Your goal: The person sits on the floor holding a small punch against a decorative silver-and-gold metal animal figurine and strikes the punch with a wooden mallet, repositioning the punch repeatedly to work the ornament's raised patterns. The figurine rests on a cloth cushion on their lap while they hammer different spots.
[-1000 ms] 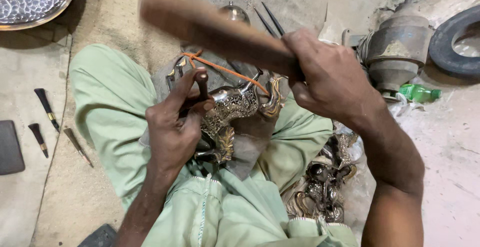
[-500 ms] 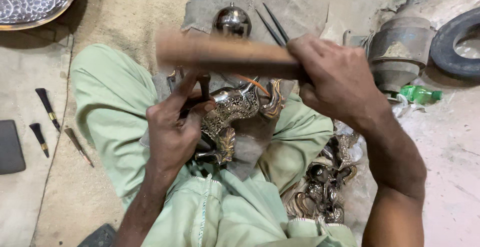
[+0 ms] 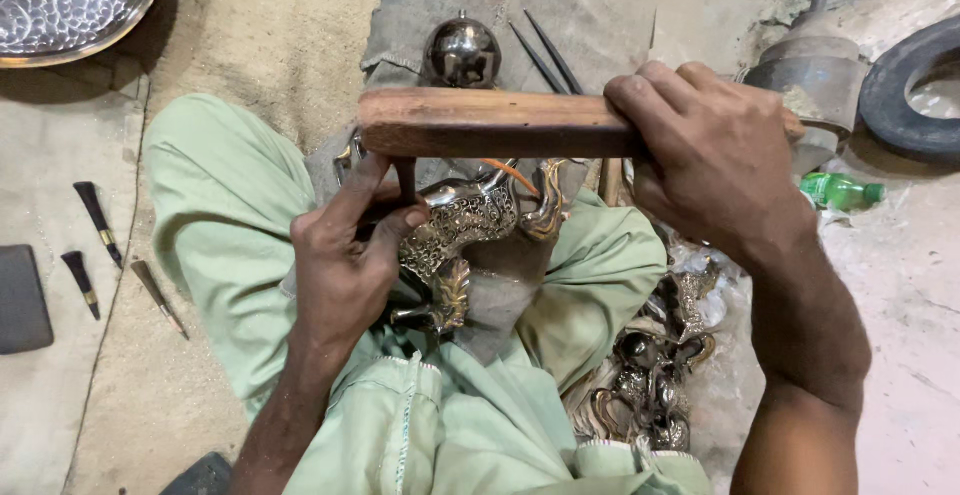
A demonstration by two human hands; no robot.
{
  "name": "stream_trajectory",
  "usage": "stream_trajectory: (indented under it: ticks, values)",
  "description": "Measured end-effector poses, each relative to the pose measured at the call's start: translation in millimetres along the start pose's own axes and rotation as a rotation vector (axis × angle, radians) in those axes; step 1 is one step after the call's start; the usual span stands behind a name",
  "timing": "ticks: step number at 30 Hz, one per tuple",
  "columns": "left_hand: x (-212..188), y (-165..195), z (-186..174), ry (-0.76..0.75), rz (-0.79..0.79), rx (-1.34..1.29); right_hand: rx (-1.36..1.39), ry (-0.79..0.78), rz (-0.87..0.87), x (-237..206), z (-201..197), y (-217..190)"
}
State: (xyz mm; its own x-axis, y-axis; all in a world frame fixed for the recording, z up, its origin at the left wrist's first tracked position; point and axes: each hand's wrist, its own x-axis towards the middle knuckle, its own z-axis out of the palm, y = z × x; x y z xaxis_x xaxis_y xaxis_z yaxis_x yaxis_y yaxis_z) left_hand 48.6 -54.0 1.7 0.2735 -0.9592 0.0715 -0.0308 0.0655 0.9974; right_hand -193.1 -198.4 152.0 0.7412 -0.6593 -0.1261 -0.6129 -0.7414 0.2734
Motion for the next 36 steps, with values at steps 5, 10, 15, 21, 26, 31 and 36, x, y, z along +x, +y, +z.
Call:
stream_trajectory:
  ticks: [5,10,15,21,26,31,36]
  values:
    - [2,1,-1,-0.002,-0.023,0.032,0.205,0.009,0.059,-1,-3,3]
    - [1,1,0,-0.007,0.005,0.000,0.284,0.074,0.073,-2,-7,8]
    - [3,0,1,0.016,-0.023,0.001,0.109,0.087,0.007,-1,-7,10]
    - [3,2,-1,-0.014,-0.018,0.022,-0.067,0.012,-0.013,2,-5,10]
    - [4,3,0,-0.005,-0.054,0.042,0.130,0.049,-0.029,2,-2,11]
    - [3,2,-1,-0.022,-0.058,0.036,0.234,0.021,0.061,-1,0,13]
    - [4,0,-1,-0.015,0.002,-0.026,0.175,0.080,0.005,0,-2,12]
